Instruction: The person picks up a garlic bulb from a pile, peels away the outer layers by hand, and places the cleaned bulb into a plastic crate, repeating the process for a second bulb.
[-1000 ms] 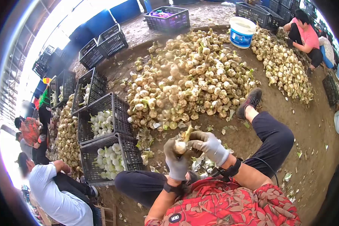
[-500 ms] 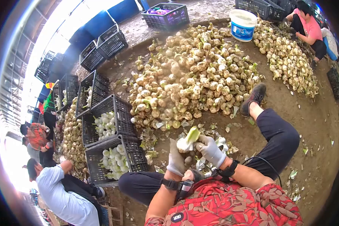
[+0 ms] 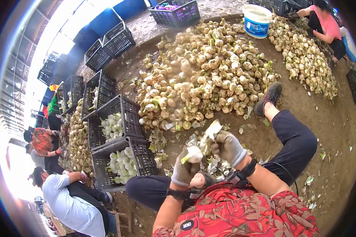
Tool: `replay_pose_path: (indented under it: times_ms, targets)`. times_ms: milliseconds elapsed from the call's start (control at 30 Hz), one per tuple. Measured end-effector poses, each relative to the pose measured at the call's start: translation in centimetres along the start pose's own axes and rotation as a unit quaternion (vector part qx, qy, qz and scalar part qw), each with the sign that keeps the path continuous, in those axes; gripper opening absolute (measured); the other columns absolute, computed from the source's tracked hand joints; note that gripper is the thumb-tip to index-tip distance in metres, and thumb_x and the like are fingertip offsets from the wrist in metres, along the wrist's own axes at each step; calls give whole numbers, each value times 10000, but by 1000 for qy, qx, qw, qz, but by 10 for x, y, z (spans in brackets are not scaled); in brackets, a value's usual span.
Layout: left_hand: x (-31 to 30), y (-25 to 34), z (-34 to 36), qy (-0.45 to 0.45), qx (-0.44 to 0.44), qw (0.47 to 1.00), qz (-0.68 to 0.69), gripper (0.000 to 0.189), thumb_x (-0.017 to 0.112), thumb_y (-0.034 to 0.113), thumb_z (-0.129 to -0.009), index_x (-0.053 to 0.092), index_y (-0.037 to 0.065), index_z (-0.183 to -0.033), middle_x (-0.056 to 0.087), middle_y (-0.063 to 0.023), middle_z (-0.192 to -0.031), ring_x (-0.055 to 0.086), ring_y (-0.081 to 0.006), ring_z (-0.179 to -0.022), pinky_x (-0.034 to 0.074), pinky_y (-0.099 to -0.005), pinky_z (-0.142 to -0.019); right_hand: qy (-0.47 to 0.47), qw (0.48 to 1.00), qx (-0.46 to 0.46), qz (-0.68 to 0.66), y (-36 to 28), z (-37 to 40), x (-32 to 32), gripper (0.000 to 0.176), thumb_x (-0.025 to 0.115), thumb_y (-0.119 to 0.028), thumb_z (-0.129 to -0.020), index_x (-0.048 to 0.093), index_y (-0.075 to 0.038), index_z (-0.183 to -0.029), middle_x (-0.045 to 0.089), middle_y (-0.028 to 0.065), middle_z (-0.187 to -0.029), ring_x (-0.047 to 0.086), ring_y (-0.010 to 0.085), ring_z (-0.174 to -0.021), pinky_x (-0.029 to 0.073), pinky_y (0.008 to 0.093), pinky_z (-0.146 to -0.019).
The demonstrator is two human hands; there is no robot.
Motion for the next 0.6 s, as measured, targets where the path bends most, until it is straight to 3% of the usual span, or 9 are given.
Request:
replay_pose_path:
  times_ms: [67,100,200,267,300,367,467,500,600]
  targets:
    - [3,-2,15,24,-53,995,-77,333,556,406,-928,605,91,-1025,578,8,-710,375,-60,-423,245,-195,-376,59,993,-67,74,-20,1,0,173,462,-102,-931,588,-32,-1027,614,68,-839,571,147,-652,474,286,-560]
    - [-3,-8,15,-19,-87,995,-51,342,554,415,-930,605,88,-1015,582,7,-709,377,-58,-423,246,-196,-373,40,933,-63,353,-33,-5,1,208,486,-133,-924,587,-39,-1079,644,89,-886,611,179,-715,496,314,-617]
    - [-15,-16,12,-30,-97,995,-16,367,547,438,-935,604,81,-997,587,7,-705,375,-54,-422,246,-195,-370,48,435,-16,899,-39,-11,5,533,686,-425,-821,572,-84,-1214,665,169,-971,650,302,-937,493,395,-828]
    - [-15,-12,9,1,-67,998,-2,382,541,450,-938,604,77,-989,588,8,-701,372,-51,-420,246,-194,-370,-29,647,-139,749,-37,-3,7,612,751,-404,-769,540,-74,-1240,660,124,-921,644,242,-898,494,352,-799]
    - [-13,-8,10,19,-43,999,-22,395,529,462,-943,604,76,-987,590,8,-704,371,-50,-419,251,-193,-372,-33,645,-134,751,-34,2,12,612,751,-404,-769,540,-74,-1240,660,124,-921,644,242,-898,494,352,-799]
    - [-12,-3,10,47,-32,997,-52,410,502,465,-956,605,70,-993,588,12,-705,368,-42,-423,258,-190,-378,-131,836,-43,532,-21,19,40,633,801,-370,-725,538,-52,-1205,621,63,-849,612,173,-842,498,296,-738]
    - [-10,-4,9,15,-25,994,-105,409,486,448,-965,605,58,-1004,584,18,-708,393,-32,-437,271,-185,-381,-115,817,-20,565,-6,29,64,445,818,-290,-706,573,-49,-988,571,-1,-792,541,82,-663,441,225,-541]
    - [-11,-3,9,14,-26,994,-105,409,486,448,-965,605,58,-1004,584,18,-708,393,-32,-437,271,-185,-381,-114,855,10,506,-5,28,63,325,787,-227,-741,577,-69,-932,569,-14,-760,508,62,-556,393,200,-472]
    - [-10,0,18,-83,-13,990,-114,437,510,453,-935,599,39,-1043,602,16,-774,492,-27,-542,344,-174,-438,-122,915,132,360,4,21,41,312,770,-227,-767,588,-60,-957,581,-11,-773,535,63,-601,424,216,-519]
Point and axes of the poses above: each hand's wrist, its own z-axis away from the middle knuckle, its own x-axis out of the palm, y = z × x, the point moved 4 cm from there along -z, towards the middle knuckle
